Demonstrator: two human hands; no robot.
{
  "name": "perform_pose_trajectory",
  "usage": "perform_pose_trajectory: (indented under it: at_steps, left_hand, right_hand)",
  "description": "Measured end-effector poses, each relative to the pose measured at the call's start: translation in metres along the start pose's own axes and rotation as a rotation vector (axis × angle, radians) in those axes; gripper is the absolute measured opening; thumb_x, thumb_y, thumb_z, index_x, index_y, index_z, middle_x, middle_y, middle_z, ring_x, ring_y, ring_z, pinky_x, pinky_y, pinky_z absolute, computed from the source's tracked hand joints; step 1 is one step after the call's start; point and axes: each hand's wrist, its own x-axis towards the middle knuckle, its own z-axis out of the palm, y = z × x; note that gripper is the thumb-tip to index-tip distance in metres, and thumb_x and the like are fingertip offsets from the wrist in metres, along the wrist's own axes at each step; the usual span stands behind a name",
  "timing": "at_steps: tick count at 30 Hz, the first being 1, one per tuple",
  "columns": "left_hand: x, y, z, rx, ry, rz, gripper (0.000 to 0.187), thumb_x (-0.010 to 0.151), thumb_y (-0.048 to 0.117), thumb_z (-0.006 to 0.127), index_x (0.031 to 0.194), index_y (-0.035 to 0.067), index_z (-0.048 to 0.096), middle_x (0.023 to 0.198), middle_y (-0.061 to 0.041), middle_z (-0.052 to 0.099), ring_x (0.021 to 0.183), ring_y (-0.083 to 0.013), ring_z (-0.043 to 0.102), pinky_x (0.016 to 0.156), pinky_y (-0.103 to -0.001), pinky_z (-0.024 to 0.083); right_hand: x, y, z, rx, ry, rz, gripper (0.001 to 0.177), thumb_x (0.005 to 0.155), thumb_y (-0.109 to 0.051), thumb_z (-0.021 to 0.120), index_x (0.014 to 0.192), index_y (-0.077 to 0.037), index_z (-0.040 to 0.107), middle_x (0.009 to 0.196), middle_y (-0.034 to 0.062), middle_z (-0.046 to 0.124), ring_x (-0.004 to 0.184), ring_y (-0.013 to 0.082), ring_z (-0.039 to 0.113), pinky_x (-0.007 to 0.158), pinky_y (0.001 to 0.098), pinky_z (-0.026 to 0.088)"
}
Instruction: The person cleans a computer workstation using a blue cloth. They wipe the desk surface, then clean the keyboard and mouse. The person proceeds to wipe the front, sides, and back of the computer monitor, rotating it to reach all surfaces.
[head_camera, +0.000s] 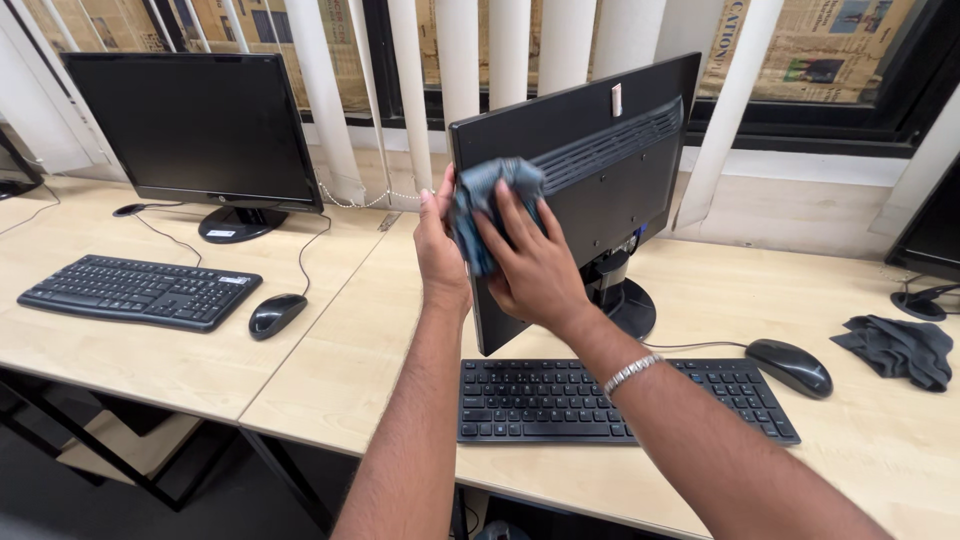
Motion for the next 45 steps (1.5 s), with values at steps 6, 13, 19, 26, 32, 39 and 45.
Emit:
perform_pose_trajectory:
  at_steps: [6, 13, 19, 26, 32, 39, 45]
  left_hand:
    - [-0.002, 0.007, -0.003, -0.005, 0.003, -0.014, 0.066, 0.109, 0.043, 0.024, 0.155, 0.000, 0.045, 0.142, -0.013, 0.061, 0.127, -0.0196, 0.058, 0.112, -0.032, 0.042]
    - [-0.008, 0.006, 0.003, 0.073, -0.007, 0.020, 0.062, 0.109, 0.041, 0.034, 0.154, 0.000, 0.045, 0.143, -0.009, 0.061, 0.127, -0.0153, 0.058, 0.111, -0.031, 0.044]
    - [-0.019, -0.022, -0.021, 0.139, 0.134, -0.151, 0.065, 0.109, 0.045, 0.038, 0.142, -0.007, 0.057, 0.128, -0.014, 0.067, 0.114, -0.0196, 0.064, 0.101, -0.035, 0.050]
    - [-0.014, -0.033, -0.033, 0.092, 0.066, -0.150, 0.062, 0.104, 0.047, 0.041, 0.134, -0.004, 0.059, 0.126, -0.011, 0.070, 0.114, -0.0186, 0.067, 0.101, -0.033, 0.052]
    - [-0.028, -0.063, -0.047, 0.252, 0.139, -0.204, 0.067, 0.108, 0.056, 0.046, 0.122, -0.007, 0.066, 0.114, -0.014, 0.067, 0.103, -0.0208, 0.062, 0.092, -0.035, 0.052]
    - [-0.036, -0.061, -0.061, 0.290, 0.126, -0.484, 0.074, 0.099, 0.065, 0.032, 0.131, 0.007, 0.065, 0.126, -0.007, 0.072, 0.115, -0.0177, 0.066, 0.103, -0.034, 0.049]
    - [-0.052, -0.052, -0.047, 0.244, 0.145, -0.661, 0.089, 0.094, 0.078, 0.028, 0.143, 0.010, 0.059, 0.135, -0.007, 0.068, 0.119, -0.0187, 0.064, 0.108, -0.035, 0.046]
  right_hand:
    - [-0.004, -0.009, 0.005, -0.063, -0.124, -0.026, 0.086, 0.076, -0.023, 0.069, 0.157, -0.017, 0.040, 0.168, 0.0195, 0.022, 0.157, 0.0308, 0.020, 0.125, 0.0548, 0.009]
    - [-0.042, -0.014, 0.023, -0.204, -0.131, -0.015, 0.084, 0.078, -0.023, 0.070, 0.156, -0.018, 0.042, 0.169, 0.0117, 0.025, 0.158, 0.0301, 0.016, 0.127, 0.0550, 0.006]
    - [-0.004, -0.015, 0.009, -0.122, -0.112, 0.085, 0.084, 0.080, -0.030, 0.067, 0.156, -0.008, 0.040, 0.169, 0.0159, 0.023, 0.157, 0.0377, 0.012, 0.125, 0.0580, 0.005]
    - [-0.066, -0.021, 0.032, -0.061, -0.302, -0.002, 0.073, 0.091, -0.037, 0.058, 0.157, -0.013, 0.036, 0.167, 0.0102, 0.024, 0.156, 0.0330, 0.015, 0.125, 0.0576, 0.006]
    - [-0.069, -0.031, 0.040, 0.023, -0.172, 0.105, 0.072, 0.092, -0.033, 0.058, 0.156, -0.009, 0.035, 0.168, 0.0129, 0.023, 0.156, 0.0353, 0.014, 0.124, 0.0596, 0.007]
    - [-0.081, -0.056, 0.046, -0.031, -0.340, 0.111, 0.081, 0.085, -0.010, 0.057, 0.159, 0.000, 0.027, 0.169, 0.0243, 0.016, 0.156, 0.0428, 0.007, 0.123, 0.0600, 0.007]
    - [-0.094, -0.086, 0.054, 0.517, -0.443, 0.448, 0.090, 0.086, -0.003, 0.057, 0.155, 0.012, 0.001, 0.165, 0.0362, -0.012, 0.155, 0.0508, -0.012, 0.126, 0.0520, 0.004]
